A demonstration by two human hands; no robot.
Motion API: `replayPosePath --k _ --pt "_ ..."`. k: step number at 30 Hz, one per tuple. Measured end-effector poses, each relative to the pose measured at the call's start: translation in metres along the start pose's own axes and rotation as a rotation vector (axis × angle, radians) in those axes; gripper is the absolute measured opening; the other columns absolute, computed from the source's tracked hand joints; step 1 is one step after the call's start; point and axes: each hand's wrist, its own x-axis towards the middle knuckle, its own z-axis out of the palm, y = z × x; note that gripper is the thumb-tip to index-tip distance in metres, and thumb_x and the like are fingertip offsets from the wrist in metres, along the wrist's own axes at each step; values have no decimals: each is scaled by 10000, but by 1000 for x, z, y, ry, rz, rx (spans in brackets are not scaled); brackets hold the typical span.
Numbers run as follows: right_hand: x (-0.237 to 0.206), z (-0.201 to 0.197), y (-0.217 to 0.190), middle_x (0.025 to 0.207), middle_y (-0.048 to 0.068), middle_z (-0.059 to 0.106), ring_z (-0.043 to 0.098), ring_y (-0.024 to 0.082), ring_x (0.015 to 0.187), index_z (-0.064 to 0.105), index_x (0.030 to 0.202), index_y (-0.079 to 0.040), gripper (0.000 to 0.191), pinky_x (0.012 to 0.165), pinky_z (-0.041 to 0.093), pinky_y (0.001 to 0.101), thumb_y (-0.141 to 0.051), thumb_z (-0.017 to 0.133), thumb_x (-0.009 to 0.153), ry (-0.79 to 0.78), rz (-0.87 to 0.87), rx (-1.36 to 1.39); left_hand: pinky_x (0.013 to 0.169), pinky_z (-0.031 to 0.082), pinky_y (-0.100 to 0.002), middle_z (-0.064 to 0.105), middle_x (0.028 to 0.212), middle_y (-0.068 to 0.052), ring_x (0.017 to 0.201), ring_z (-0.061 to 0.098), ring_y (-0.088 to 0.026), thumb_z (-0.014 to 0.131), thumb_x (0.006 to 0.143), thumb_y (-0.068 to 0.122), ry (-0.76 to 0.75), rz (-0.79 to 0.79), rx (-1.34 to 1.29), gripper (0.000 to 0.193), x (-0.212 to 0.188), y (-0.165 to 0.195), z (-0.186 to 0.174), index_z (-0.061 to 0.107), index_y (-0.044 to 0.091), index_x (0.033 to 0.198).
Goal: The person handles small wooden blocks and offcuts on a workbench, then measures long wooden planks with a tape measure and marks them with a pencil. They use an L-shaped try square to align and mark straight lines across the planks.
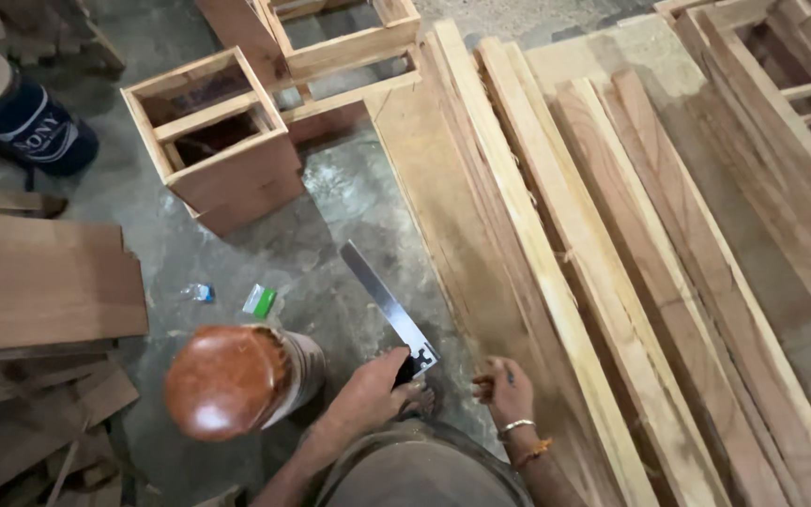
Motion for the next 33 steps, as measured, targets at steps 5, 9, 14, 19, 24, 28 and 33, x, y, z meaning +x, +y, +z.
replayPosePath --k 5,9,14,19,24,28,33 --pt "25 101 -84 786 99 736 711 163 629 680 1120 -7 261 555 565 300 -211 545 1030 -322 -174 -77 878 512 -478 673 1078 -217 1068 625 -430 756 800 136 17 94 -8 378 67 -22 -50 603 38 1132" --pt "69 184 -129 826 47 669 678 131 685 690 1064 10 267 569 597 313 -217 550 1052 -361 -255 -51 916 499 -481 677 1087 -214 1092 622 -420 724 785 108 -51 102 79 393 142 -56 -98 620 48 1159" --pt "126 269 -185 821 76 719 722 149 692 646 996 12 293 625 590 288 -240 516 1071 -338 -190 -13 924 495 -484 670 1147 -216 1114 613 -417 702 801 107 -83 166 125 409 237 -91 -186 630 49 1200" --pt "160 339 -244 861 52 712 728 140 730 645 1054 5 212 651 593 301 -191 565 1035 -261 -202 37 945 509 -479 702 1117 -173 1134 632 -384 659 796 103 -326 137 308 336 344 -93 -276 672 77 1130" --pt "212 367 -283 933 30 731 708 106 804 650 1162 -2 224 731 592 271 -161 593 1016 -223 -255 118 899 505 -499 700 1081 -167 1070 635 -398 663 741 99 -477 236 334 369 440 -75 -319 673 75 1109" --pt "252 371 -297 883 86 712 654 138 789 691 1156 30 219 709 559 298 -151 640 1042 68 -379 -94 896 504 -489 700 1068 -174 1067 631 -396 716 819 222 -577 300 418 284 514 -63 -321 691 69 1057" --pt "286 364 -320 896 77 747 727 143 760 635 1167 28 243 701 602 300 -159 555 1035 218 -297 257 958 502 -491 698 1123 -199 1079 629 -415 694 794 157 -512 666 279 352 619 -47 -317 709 57 1131"
